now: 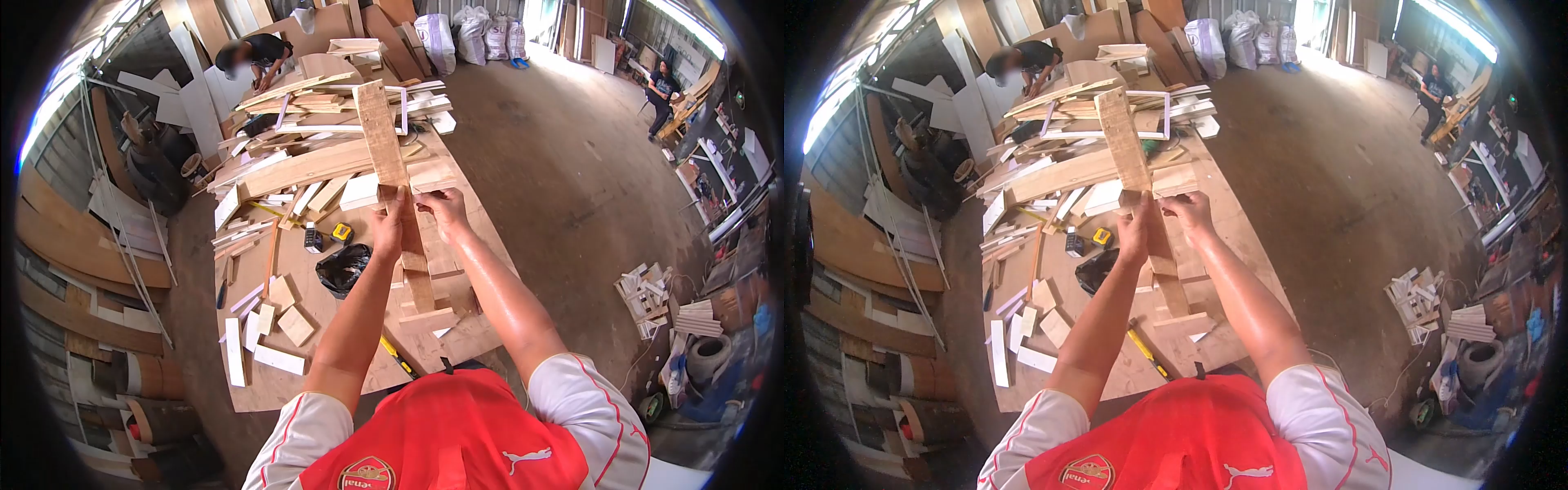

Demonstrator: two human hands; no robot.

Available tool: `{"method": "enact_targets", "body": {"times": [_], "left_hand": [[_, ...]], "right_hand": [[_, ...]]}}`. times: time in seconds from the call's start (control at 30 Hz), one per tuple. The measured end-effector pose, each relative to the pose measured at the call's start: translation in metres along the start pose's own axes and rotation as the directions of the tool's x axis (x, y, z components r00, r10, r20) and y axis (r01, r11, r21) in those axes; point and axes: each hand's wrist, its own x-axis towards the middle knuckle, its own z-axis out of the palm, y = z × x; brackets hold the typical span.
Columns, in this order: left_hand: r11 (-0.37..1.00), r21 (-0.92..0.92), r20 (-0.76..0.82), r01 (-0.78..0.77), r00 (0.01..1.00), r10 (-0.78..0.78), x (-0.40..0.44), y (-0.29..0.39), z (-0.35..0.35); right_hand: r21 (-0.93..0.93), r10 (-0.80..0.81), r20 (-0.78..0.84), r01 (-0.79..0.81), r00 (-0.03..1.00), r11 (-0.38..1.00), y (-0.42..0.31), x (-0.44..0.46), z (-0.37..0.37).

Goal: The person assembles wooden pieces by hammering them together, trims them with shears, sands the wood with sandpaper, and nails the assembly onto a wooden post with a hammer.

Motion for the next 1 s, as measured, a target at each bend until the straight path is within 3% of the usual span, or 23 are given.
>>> {"method": "enact_targets", "body": {"times": [0.13,0.3,0.5,1.0], "left_hand": [[0.994,-0.066,0.007,0.086,0.996,-0.085,0.005,-0.008,-0.006],[0.968,-0.189,-0.032,0.163,0.984,-0.172,-0.002,-0.015,-0.009],[0.946,-0.205,-0.125,0.253,0.951,-0.282,-0.003,-0.022,-0.012],[0.931,-0.279,-0.011,0.237,0.968,-0.249,-0.054,-0.015,0.001]], "right_hand": [[0.018,0.008,-0.014,-0.008,1.0,1.0,-0.004,-0.003,0.011],[-0.111,-0.025,0.024,0.027,0.999,0.993,-0.004,0.003,0.015],[-0.196,-0.068,0.063,0.079,0.996,0.977,-0.006,0.001,0.019],[-0.428,-0.189,0.068,0.2,0.98,0.882,-0.034,-0.052,0.024]]}}
